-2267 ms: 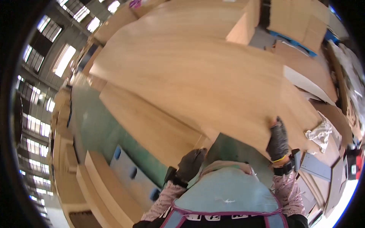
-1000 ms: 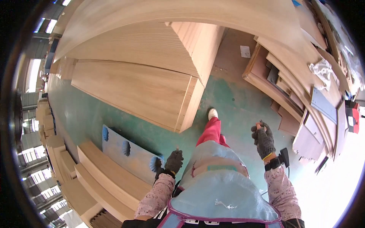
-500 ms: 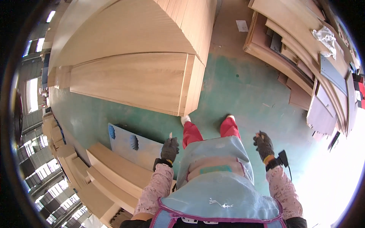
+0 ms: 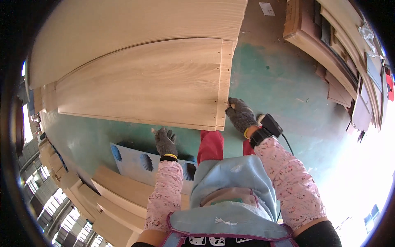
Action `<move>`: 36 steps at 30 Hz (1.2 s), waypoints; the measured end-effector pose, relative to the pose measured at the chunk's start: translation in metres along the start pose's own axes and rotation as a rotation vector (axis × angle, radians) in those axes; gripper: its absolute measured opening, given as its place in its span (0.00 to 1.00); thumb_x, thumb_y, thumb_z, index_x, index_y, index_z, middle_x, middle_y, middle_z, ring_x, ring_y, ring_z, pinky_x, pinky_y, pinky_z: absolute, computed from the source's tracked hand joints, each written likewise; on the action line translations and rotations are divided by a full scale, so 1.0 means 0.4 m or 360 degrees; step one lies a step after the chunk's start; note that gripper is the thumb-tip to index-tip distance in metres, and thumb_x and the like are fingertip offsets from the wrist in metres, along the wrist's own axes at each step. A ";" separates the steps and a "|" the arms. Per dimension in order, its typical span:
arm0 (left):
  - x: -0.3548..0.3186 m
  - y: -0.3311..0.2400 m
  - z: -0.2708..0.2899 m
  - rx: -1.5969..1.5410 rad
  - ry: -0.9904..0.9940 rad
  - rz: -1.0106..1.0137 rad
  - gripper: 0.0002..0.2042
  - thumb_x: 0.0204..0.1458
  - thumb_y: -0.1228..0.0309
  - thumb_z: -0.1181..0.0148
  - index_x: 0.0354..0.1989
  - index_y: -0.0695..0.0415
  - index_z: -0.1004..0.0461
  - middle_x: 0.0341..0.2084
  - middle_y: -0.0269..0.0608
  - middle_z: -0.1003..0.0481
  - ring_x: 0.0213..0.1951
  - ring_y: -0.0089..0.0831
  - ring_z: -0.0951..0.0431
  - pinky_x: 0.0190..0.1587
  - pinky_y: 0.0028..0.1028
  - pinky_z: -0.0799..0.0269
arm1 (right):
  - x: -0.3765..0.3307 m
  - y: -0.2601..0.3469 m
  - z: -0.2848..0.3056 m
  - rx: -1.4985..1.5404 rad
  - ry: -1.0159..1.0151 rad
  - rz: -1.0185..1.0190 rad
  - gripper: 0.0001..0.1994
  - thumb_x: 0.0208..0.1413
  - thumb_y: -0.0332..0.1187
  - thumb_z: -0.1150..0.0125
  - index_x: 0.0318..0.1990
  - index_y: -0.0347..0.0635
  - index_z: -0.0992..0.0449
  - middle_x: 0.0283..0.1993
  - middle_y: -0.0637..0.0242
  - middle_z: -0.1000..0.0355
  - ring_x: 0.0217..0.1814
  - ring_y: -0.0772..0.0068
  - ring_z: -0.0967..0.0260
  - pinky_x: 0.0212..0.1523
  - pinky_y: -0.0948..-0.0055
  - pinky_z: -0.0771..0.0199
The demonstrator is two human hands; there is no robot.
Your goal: The worker inspects wooden panels, uses a small hand tool to scrape the edges, and moves panels between stacks in a manufacturing facility.
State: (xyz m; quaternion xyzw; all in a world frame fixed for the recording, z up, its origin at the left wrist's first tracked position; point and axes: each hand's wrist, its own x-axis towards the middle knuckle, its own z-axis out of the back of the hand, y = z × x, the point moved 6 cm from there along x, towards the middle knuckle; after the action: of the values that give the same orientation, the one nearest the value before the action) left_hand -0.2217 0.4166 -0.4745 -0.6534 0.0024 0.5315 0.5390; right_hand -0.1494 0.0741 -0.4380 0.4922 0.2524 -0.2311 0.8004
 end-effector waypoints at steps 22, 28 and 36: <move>0.177 -0.099 0.062 0.0053 0.0051 -0.0139 0.32 0.52 0.56 0.46 0.64 0.50 0.50 0.54 0.38 0.38 0.52 0.36 0.37 0.48 0.41 0.37 | -0.075 -0.002 -0.265 -0.0606 0.0462 0.0411 0.14 0.45 0.34 0.41 0.40 0.43 0.30 0.38 0.55 0.33 0.42 0.50 0.32 0.42 0.58 0.29; 0.177 -0.109 0.095 0.0232 -0.0195 -0.0230 0.22 0.50 0.60 0.44 0.53 0.51 0.38 0.54 0.37 0.39 0.57 0.37 0.43 0.54 0.42 0.43 | 0.060 0.109 -0.137 -0.0499 0.0106 0.0530 0.17 0.47 0.34 0.42 0.46 0.43 0.32 0.42 0.55 0.32 0.46 0.51 0.34 0.45 0.59 0.31; 0.233 -0.095 0.107 0.1193 -0.0030 -0.0552 0.25 0.55 0.57 0.51 0.59 0.54 0.42 0.56 0.37 0.41 0.58 0.36 0.43 0.54 0.47 0.42 | 0.377 0.264 0.062 -0.0373 -0.0537 0.0929 0.16 0.46 0.31 0.41 0.44 0.43 0.33 0.39 0.55 0.32 0.45 0.49 0.35 0.41 0.58 0.32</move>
State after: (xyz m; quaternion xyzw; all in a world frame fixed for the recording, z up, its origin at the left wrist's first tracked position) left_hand -0.1888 0.5159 -0.5065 -0.3976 0.0808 0.4010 0.8214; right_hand 0.0358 0.0766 -0.4527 0.4033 -0.0097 -0.0403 0.9141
